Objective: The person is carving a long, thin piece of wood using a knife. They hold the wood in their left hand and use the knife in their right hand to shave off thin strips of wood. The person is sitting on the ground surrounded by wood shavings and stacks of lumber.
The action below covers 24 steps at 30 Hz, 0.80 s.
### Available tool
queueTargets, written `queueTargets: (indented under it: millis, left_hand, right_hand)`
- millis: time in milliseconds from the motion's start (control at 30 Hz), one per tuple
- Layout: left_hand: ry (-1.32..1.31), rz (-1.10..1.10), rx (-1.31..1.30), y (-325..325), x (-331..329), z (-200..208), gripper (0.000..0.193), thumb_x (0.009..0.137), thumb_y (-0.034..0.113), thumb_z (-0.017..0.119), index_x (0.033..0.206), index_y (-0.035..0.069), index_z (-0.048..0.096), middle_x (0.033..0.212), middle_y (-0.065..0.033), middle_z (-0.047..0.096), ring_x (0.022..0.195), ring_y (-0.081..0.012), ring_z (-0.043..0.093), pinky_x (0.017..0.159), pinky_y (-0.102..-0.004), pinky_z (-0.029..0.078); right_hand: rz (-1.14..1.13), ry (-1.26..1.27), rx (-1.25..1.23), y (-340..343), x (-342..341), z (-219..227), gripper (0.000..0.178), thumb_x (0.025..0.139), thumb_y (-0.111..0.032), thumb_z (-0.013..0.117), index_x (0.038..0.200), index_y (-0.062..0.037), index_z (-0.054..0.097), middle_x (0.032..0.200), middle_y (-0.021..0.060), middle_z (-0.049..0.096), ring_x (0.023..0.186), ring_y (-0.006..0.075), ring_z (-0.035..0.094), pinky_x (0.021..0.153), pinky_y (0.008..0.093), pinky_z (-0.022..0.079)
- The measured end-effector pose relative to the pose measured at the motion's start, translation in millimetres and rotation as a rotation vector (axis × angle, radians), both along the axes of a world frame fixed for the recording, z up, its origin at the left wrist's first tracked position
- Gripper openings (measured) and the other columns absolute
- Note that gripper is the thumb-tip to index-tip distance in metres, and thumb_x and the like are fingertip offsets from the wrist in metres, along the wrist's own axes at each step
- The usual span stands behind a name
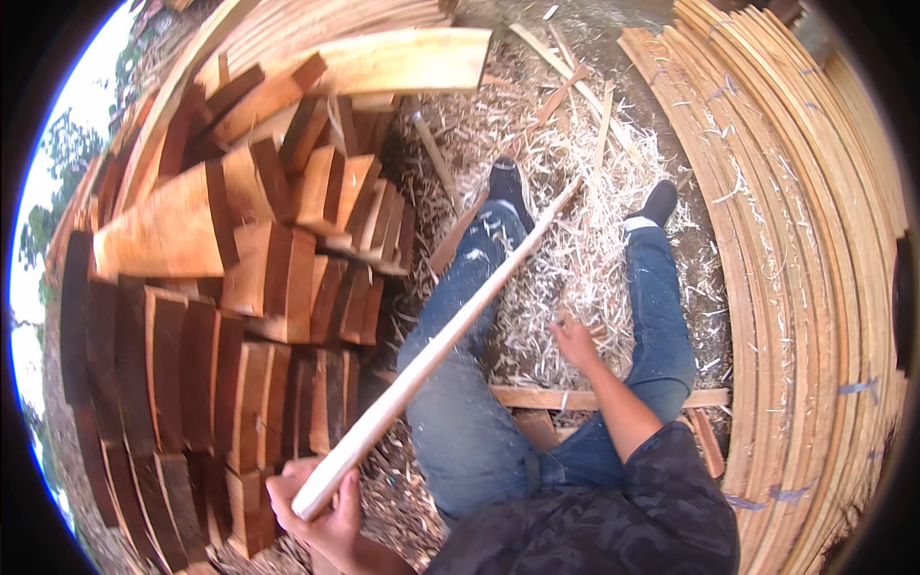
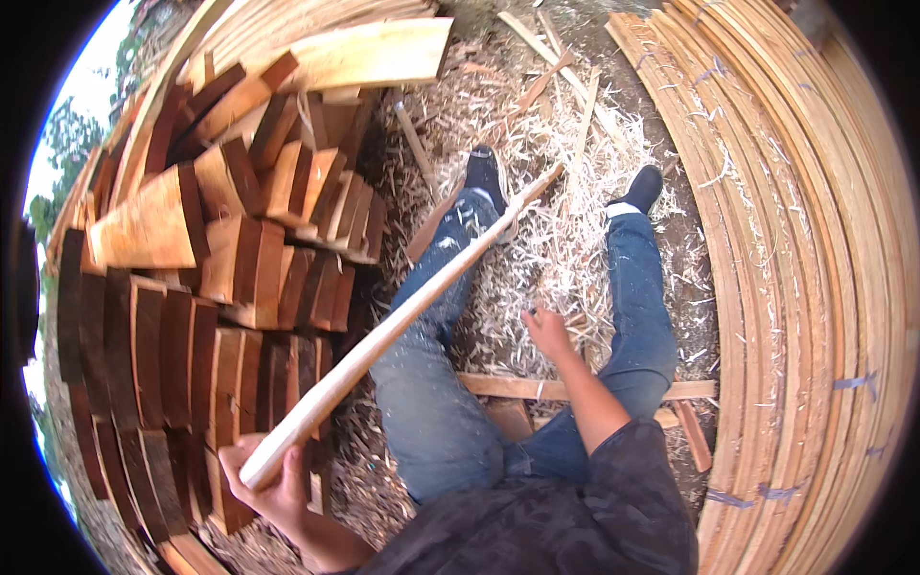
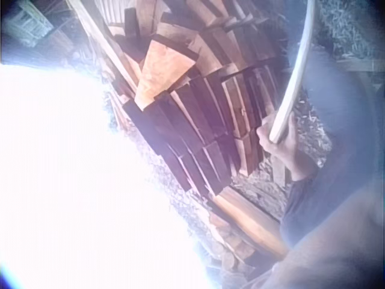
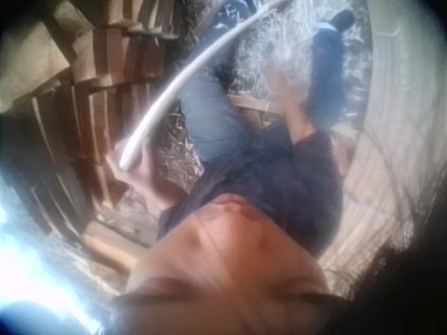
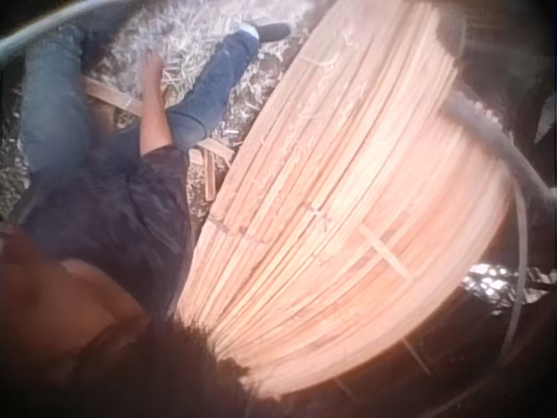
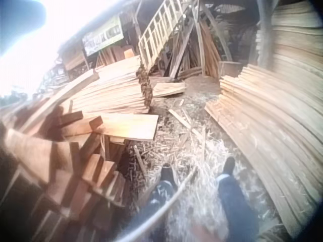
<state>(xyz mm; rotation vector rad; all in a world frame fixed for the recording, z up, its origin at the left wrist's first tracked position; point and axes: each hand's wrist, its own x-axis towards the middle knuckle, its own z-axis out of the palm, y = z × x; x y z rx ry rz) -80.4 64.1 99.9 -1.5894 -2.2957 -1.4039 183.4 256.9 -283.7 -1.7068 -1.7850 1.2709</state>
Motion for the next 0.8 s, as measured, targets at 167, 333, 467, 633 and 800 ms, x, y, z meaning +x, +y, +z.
queueTargets:
  millis: [167, 333, 467, 633, 800]
  left_hand:
    - [-0.103, 0.032, -0.041, -18, 9, -16, 0.04, 0.071, 0.007, 0.081, 0.086, 0.002, 0.044, 0.078, -0.0124, 0.061, 0.074, -0.0184, 0.059, 0.069, -0.028, 0.047]
    - [0.089, -0.075, 0.01, -37, 11, -33, 0.041, 0.066, 0.016, 0.085, 0.085, 0.004, 0.051, 0.077, -0.0137, 0.068, 0.066, -0.0226, 0.068, 0.055, -0.0286, 0.053]
    - [0.262, -0.322, 0.042, -41, 20, -26, 0.039, 0.066, 0.016, 0.082, 0.085, 0.009, 0.049, 0.074, -0.0089, 0.066, 0.063, -0.0227, 0.067, 0.051, -0.0295, 0.053]
    - [0.406, -0.517, 0.067, -53, 9, 14, 0.023, 0.074, 0.004, 0.067, 0.084, 0.007, 0.046, 0.077, -0.0115, 0.066, 0.065, -0.0271, 0.067, 0.048, -0.0316, 0.053]
    - [0.581, -0.811, 0.056, -67, -7, 42, 0.022, 0.08, 0.01, 0.06, 0.091, 0.003, 0.042, 0.077, -0.0184, 0.064, 0.059, -0.0302, 0.066, 0.044, -0.0333, 0.053]
  right_hand:
    - [-0.071, 0.048, 0.041, -96, 4, 0, 0.033, 0.086, -0.029, 0.066, 0.077, 0.0031, 0.061, 0.062, 0.014, 0.058, 0.056, 0.0195, 0.052, 0.057, 0.0375, 0.042]
    - [0.018, -0.013, 0.084, -48, 14, 25, 0.041, 0.083, -0.031, 0.069, 0.065, 0.0022, 0.054, 0.048, 0.0074, 0.044, 0.048, 0.0133, 0.036, 0.048, 0.0344, 0.034]
    - [-0.123, 0.124, 0.051, -40, 33, 44, 0.04, 0.084, -0.028, 0.068, 0.061, 0.0005, 0.053, 0.05, 0.0018, 0.047, 0.048, 0.0086, 0.035, 0.047, 0.0324, 0.032]
    - [-0.141, 0.106, 0.073, -64, 57, 50, 0.037, 0.086, -0.026, 0.066, 0.061, -0.0006, 0.055, 0.05, -0.001, 0.045, 0.05, 0.007, 0.037, 0.046, 0.0301, 0.032]
    - [-0.113, 0.173, 0.103, -96, 23, 105, 0.037, 0.087, -0.024, 0.066, 0.062, 0.002, 0.055, 0.051, -0.0038, 0.04, 0.05, 0.0057, 0.033, 0.045, 0.029, 0.027]
